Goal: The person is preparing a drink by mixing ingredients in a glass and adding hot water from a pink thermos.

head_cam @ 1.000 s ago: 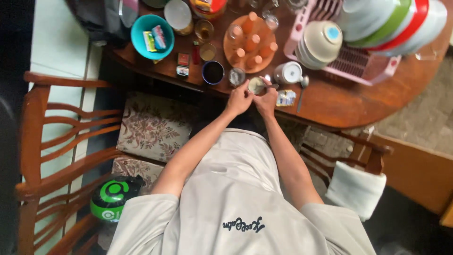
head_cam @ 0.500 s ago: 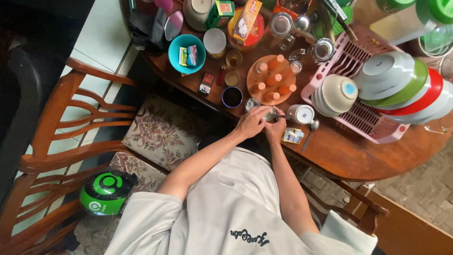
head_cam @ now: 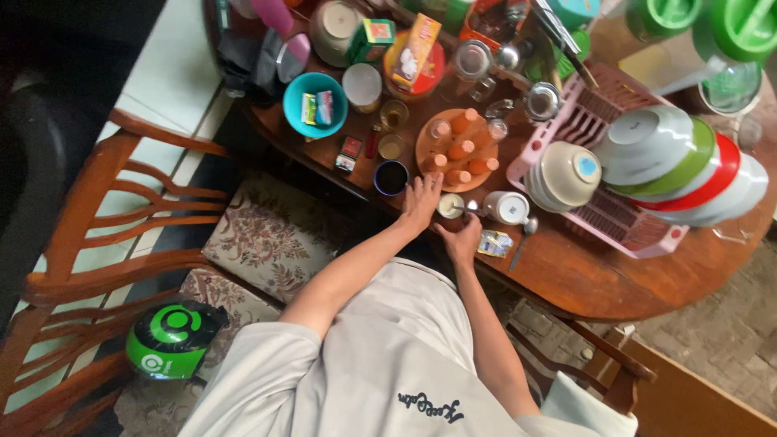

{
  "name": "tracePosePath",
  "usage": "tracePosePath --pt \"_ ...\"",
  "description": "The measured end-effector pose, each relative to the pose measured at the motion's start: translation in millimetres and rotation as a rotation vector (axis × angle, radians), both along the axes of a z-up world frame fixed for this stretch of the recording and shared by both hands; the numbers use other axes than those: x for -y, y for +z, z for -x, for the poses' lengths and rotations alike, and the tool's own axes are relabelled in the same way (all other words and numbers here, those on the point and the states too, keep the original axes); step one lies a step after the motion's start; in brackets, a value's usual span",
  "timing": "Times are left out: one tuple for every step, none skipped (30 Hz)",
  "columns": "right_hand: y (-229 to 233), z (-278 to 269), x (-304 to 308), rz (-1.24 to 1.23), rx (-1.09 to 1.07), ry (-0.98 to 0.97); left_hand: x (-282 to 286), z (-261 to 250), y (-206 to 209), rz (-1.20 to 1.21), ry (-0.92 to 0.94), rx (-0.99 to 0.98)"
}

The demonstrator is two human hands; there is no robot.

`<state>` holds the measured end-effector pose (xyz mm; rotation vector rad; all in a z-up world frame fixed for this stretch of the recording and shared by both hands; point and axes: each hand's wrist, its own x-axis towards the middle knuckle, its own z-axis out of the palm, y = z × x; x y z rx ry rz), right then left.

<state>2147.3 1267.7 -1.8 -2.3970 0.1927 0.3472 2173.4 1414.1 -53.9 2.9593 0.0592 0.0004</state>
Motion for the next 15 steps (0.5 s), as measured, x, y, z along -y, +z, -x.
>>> tracePosePath --pt "-12.8 5.5 7.7 -0.005 0.001 0.010 -1.1 -3.4 -4.2 -0.005 0.010 0.001" --pt "-25.8 10.8 15.4 -0.038 0.015 0.025 -2.5 -6.8 -8.6 0.018 0.023 -0.103" --pt "-38.0 15.2 26.4 -0.067 0.029 0.036 -0.2 -11.6 -12.7 0.046 0.033 -0.206" --pt "-40.9 19.6 31.2 -0.067 0.032 0.043 -1.3 -13.1 -15.7 0.046 0.039 -0.203" --pt "-43.8 24.6 37.2 -0.066 0.017 0.038 -1.1 -14.3 -18.7 0.048 0.022 -0.178" --pt "-46.7 29.6 43.4 -0.065 0.002 0.033 -0.8 -15.5 -21.8 0.049 0.006 -0.154" --pt "-39.7 33.4 46.8 -0.065 0.003 0.038 -3.8 -14.3 -6.2 0.050 0.011 -0.153" --pt "-32.6 37.4 50.1 -0.033 -0.057 0.012 -7.0 -12.9 9.4 0.064 -0.011 -0.181" --pt "-26.2 40.2 52.1 -0.002 -0.115 -0.013 -11.5 -12.5 24.8 0.077 -0.032 -0.208" --pt "-17.9 41.4 53.9 -0.002 -0.113 -0.008 -13.8 -10.0 35.1 0.076 -0.027 -0.206" --pt "-8.8 44.9 57.9 0.045 -0.205 0.001 -13.6 -6.4 45.4 0.095 -0.058 -0.190" --pt "0.5 48.2 62.3 0.092 -0.296 0.010 -12.9 -3.0 55.8 0.114 -0.090 -0.174" --pt "10.6 50.1 65.2 0.092 -0.294 0.007 -14.9 3.7 72.1 0.114 -0.093 -0.171" --pt "20.9 52.1 68.2 0.135 -0.393 0.046 -16.8 10.4 88.6 0.128 -0.102 -0.141" --pt "30.7 53.4 70.4 0.177 -0.490 0.084 -19.5 16.5 104.6 0.143 -0.112 -0.109"
